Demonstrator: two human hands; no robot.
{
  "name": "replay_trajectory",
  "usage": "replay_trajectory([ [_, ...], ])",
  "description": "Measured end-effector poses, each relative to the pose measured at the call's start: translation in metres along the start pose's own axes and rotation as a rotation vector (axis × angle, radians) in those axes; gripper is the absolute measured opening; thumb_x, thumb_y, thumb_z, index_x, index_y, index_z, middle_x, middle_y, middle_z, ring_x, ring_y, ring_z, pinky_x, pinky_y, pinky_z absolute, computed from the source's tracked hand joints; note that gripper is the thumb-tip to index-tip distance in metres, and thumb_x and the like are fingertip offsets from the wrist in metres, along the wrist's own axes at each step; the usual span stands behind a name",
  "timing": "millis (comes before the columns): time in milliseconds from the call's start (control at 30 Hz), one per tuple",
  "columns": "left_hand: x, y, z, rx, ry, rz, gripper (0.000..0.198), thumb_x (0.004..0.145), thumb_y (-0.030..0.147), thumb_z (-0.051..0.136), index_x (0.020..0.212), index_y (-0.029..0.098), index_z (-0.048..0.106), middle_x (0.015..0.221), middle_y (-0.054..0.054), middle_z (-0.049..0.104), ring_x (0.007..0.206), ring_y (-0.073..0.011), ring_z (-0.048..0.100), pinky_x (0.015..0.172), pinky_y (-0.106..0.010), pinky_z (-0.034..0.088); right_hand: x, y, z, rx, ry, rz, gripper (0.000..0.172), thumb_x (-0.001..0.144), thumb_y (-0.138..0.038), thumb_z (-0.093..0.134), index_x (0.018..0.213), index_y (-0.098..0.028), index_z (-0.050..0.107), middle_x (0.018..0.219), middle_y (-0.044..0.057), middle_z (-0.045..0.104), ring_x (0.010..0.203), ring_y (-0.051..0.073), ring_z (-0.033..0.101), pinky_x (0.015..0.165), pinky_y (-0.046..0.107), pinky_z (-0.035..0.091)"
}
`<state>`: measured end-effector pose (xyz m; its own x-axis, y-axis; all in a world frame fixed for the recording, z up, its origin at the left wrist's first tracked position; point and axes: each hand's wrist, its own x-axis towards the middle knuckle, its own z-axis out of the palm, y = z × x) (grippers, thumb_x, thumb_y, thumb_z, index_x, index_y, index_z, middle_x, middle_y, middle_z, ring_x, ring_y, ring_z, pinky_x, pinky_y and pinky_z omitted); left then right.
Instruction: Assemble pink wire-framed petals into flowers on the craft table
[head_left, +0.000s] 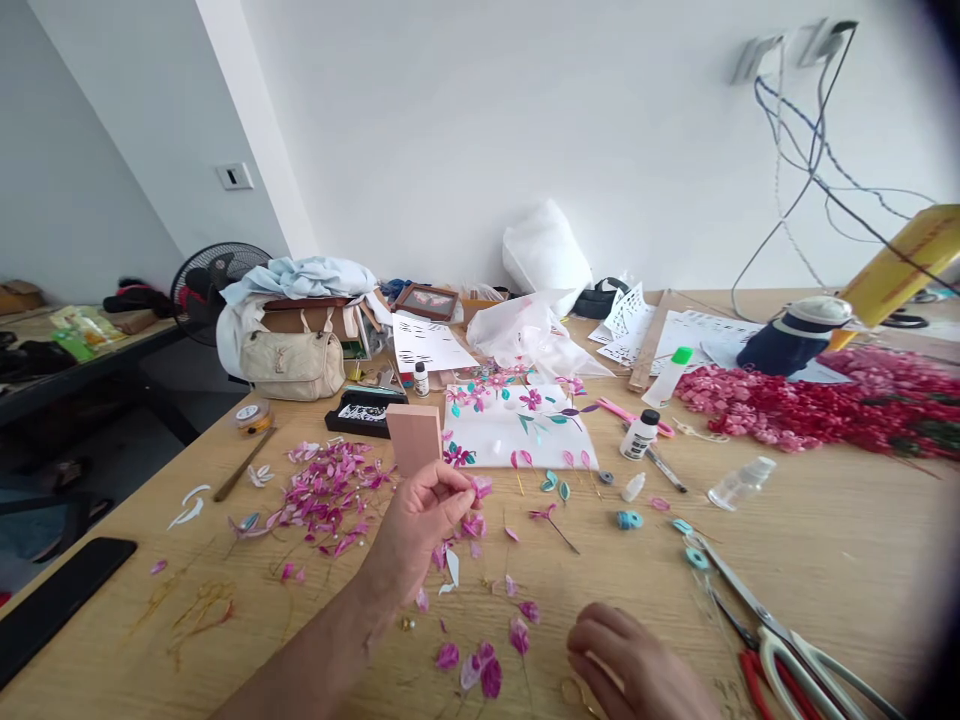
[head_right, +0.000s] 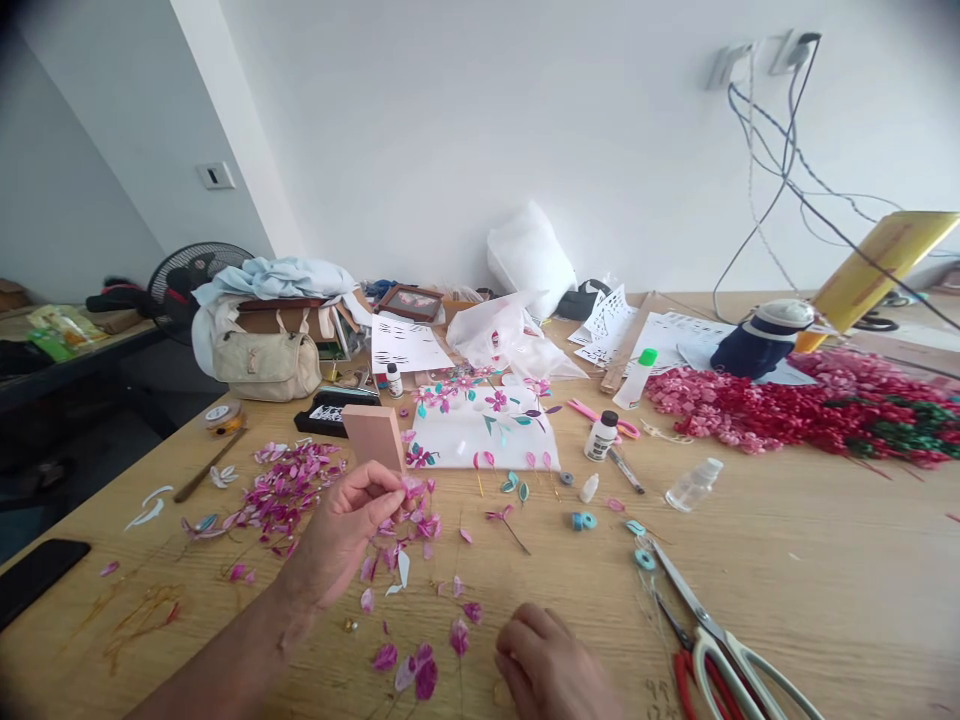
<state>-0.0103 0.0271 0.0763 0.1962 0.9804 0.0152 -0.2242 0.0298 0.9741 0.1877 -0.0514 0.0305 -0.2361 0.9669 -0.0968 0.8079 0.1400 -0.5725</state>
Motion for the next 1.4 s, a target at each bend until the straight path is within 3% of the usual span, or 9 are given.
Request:
replay_trajectory([
  [133,-0.001,-0.002,0.015,-0.014,-0.075,0.03,0.01,0.066,0.022,0.063,0.066,0.015,0.055,0.077,-0.001,0.054,0.062,-0.0078,0.047,0.054,-0.019,0.039,0.025,-0.019,-0.031,0.427,0.243,-0.006,0.017,0.077,-0.034,0.049,0.085,-0.022,0.058,0.075,0.004,0.063,0.068,0.018,0.059,0.059,0.028,0.045],
  [233,0.003,-0.002,0.024,-0.046,-0.144,0.057,0.01,0.067,0.023,0.063,0.066,0.016,0.056,0.081,-0.001,0.052,0.062,-0.008,0.048,0.054,-0.02,0.04,0.049,-0.037,-0.046,0.749,0.208,-0.044,0.028,0.071,-0.036,0.058,0.094,-0.02,0.058,0.077,0.004,0.065,0.069,0.018,0.058,0.06,0.028,0.046],
  [367,0.011,-0.003,0.026,-0.038,-0.143,0.101,0.009,0.07,0.025,0.06,0.068,0.017,0.056,0.082,0.0,0.05,0.06,-0.007,0.046,0.05,-0.019,0.038,0.072,-0.05,-0.046,0.95,0.221,-0.102,0.018,0.069,-0.037,0.062,0.072,-0.019,0.06,0.064,-0.001,0.058,0.06,0.013,0.051,0.054,0.023,0.04],
  [567,0.02,0.005,0.025,0.101,-0.144,0.203,0.012,0.074,0.027,0.057,0.072,0.017,0.052,0.074,0.001,0.046,0.061,-0.0075,0.043,0.053,-0.019,0.036,0.082,-0.049,-0.048,0.841,0.286,-0.134,0.019,0.072,-0.037,0.058,0.069,-0.018,0.055,0.061,-0.002,0.053,0.059,0.013,0.047,0.052,0.023,0.036],
  [767,0.025,0.019,0.024,0.489,-0.226,0.377,0.02,0.081,0.034,0.046,0.072,0.017,0.051,0.067,0.001,0.046,0.064,-0.0107,0.043,0.059,-0.022,0.034,0.078,-0.052,-0.056,0.554,0.248,-0.178,0.021,0.08,-0.036,0.047,0.069,-0.019,0.054,0.061,-0.001,0.052,0.059,0.014,0.045,0.053,0.025,0.035],
  [967,0.028,0.005,0.025,0.683,-0.159,0.539,0.026,0.085,0.032,0.037,0.064,0.018,0.043,0.063,0.001,0.041,0.062,-0.0111,0.04,0.06,-0.023,0.031,0.076,-0.053,-0.053,0.457,0.242,-0.158,0.02,0.08,-0.033,0.042,0.067,-0.019,0.05,0.056,-0.002,0.049,0.054,0.014,0.044,0.048,0.024,0.033],
  [1167,0.029,0.0,0.027,0.764,-0.106,0.564,0.028,0.087,0.03,0.033,0.063,0.018,0.038,0.063,0.002,0.039,0.063,-0.0114,0.038,0.06,-0.024,0.029,0.074,-0.061,-0.049,0.181,0.464,-0.198,0.016,0.078,-0.026,0.042,0.068,-0.018,0.052,0.062,0.003,0.056,0.06,0.018,0.05,0.054,0.029,0.034],
  [1233,0.029,0.003,0.027,0.714,-0.094,0.542,0.028,0.087,0.032,0.035,0.063,0.018,0.039,0.063,0.002,0.039,0.062,-0.0111,0.038,0.059,-0.024,0.029,0.074,-0.06,-0.048,0.253,0.449,-0.188,0.016,0.079,-0.028,0.042,0.069,-0.019,0.051,0.062,0.003,0.056,0.059,0.018,0.05,0.054,0.029,0.034],
  [1400,0.027,0.01,0.025,0.375,-0.157,0.327,0.033,0.087,0.038,0.032,0.063,0.017,0.043,0.06,0.002,0.042,0.059,-0.0101,0.041,0.058,-0.023,0.033,0.075,-0.058,-0.054,0.784,0.185,-0.124,0.022,0.076,-0.038,0.049,0.065,-0.019,0.049,0.062,0.0,0.054,0.062,0.015,0.051,0.056,0.026,0.039],
])
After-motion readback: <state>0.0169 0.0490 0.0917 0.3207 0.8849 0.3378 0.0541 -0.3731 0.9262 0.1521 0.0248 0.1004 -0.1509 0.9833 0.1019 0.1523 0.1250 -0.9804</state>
